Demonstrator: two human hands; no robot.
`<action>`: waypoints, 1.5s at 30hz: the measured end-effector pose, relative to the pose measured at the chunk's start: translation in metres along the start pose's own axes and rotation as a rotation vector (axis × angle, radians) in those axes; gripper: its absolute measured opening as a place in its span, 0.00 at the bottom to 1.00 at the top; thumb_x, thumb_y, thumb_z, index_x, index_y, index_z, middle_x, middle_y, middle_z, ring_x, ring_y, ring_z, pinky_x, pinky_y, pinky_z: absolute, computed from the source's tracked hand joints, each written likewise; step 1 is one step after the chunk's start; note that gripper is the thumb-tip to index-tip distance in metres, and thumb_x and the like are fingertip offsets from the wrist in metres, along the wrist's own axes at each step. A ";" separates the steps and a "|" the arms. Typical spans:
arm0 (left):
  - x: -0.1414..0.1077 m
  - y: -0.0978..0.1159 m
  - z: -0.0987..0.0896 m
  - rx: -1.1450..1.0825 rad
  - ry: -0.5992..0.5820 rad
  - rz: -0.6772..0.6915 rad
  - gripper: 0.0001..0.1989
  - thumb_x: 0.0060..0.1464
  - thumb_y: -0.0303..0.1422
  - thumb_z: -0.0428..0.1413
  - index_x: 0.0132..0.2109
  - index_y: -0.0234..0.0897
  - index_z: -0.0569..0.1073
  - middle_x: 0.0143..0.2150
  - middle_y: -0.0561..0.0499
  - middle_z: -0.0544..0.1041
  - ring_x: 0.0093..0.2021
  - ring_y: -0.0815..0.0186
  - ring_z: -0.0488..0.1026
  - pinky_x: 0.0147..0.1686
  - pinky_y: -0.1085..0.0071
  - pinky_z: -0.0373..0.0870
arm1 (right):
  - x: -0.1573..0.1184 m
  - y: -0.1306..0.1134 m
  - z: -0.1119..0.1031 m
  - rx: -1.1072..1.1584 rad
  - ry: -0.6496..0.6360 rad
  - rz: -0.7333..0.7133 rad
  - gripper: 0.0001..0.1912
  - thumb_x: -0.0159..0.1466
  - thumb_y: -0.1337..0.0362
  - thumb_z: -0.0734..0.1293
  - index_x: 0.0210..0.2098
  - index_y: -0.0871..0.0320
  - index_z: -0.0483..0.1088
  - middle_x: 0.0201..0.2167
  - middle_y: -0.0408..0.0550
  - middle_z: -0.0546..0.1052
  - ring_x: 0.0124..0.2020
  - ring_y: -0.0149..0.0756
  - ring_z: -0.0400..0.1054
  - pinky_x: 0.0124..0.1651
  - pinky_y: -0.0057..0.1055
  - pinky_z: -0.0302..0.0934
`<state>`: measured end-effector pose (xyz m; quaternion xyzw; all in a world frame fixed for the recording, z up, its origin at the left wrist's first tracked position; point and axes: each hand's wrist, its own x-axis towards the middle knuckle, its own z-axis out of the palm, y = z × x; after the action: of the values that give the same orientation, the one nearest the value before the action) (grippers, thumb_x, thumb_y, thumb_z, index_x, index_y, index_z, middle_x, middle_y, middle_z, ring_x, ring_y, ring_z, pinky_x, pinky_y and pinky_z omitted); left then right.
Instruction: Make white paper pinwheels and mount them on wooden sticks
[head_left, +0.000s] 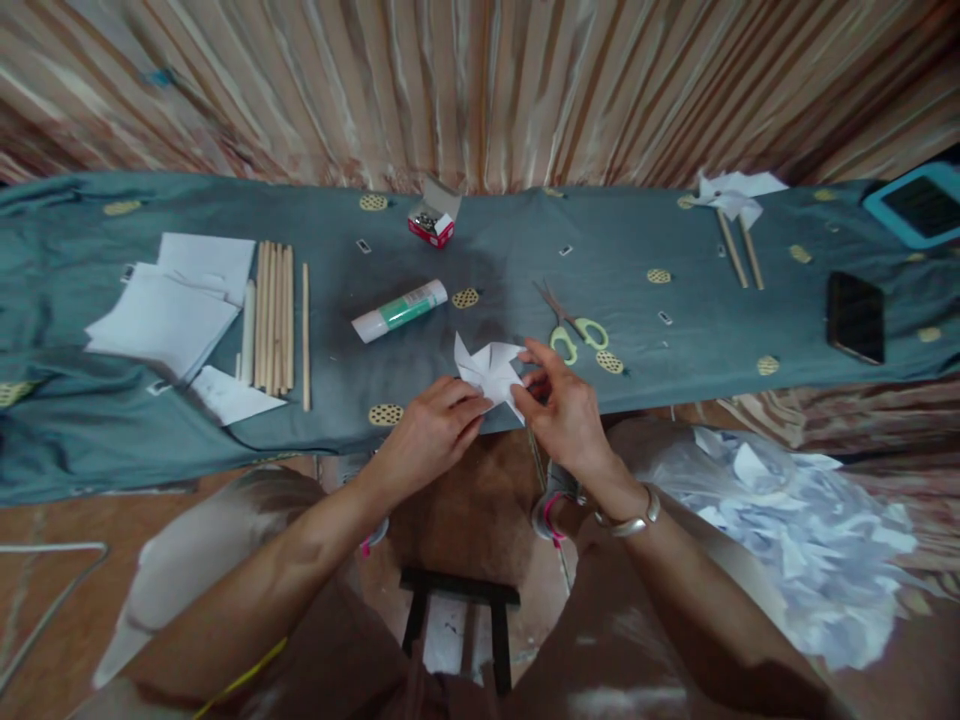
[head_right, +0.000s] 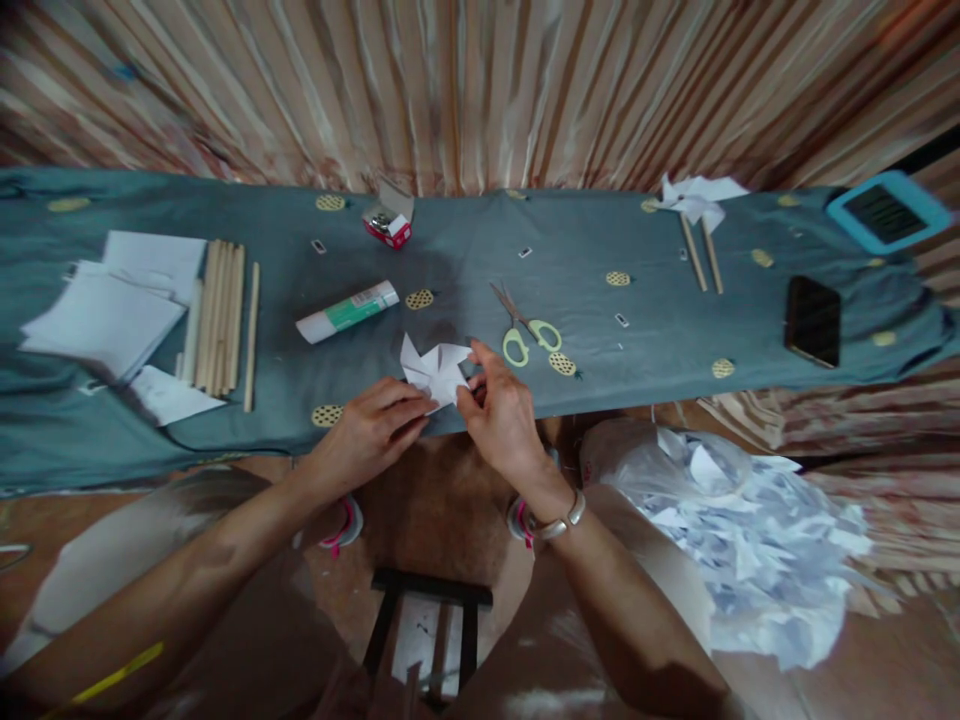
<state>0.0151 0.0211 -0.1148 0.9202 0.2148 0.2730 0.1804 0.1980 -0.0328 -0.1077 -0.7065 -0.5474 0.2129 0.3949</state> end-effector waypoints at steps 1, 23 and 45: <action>0.000 0.000 0.000 -0.003 0.017 0.000 0.08 0.60 0.25 0.53 0.44 0.31 0.76 0.41 0.44 0.77 0.41 0.61 0.73 0.41 0.65 0.75 | 0.001 0.001 0.001 0.040 0.005 0.031 0.27 0.57 0.67 0.66 0.57 0.56 0.66 0.46 0.51 0.78 0.32 0.35 0.72 0.40 0.37 0.70; 0.033 -0.014 -0.019 -1.152 0.240 -0.839 0.23 0.32 0.42 0.71 0.36 0.33 0.81 0.37 0.46 0.82 0.36 0.60 0.77 0.41 0.63 0.73 | 0.023 -0.019 0.002 0.637 0.057 0.045 0.27 0.53 0.63 0.73 0.52 0.50 0.68 0.47 0.48 0.77 0.33 0.31 0.71 0.38 0.32 0.70; 0.038 -0.009 -0.013 -1.170 0.451 -0.944 0.14 0.31 0.37 0.70 0.26 0.33 0.80 0.26 0.51 0.80 0.25 0.68 0.71 0.28 0.72 0.68 | 0.023 -0.035 0.005 0.784 -0.116 0.242 0.36 0.49 0.53 0.77 0.54 0.54 0.64 0.38 0.47 0.81 0.40 0.42 0.77 0.45 0.39 0.71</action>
<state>0.0339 0.0502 -0.0925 0.4094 0.4360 0.4163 0.6848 0.1800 -0.0064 -0.0797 -0.5486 -0.3592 0.4896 0.5746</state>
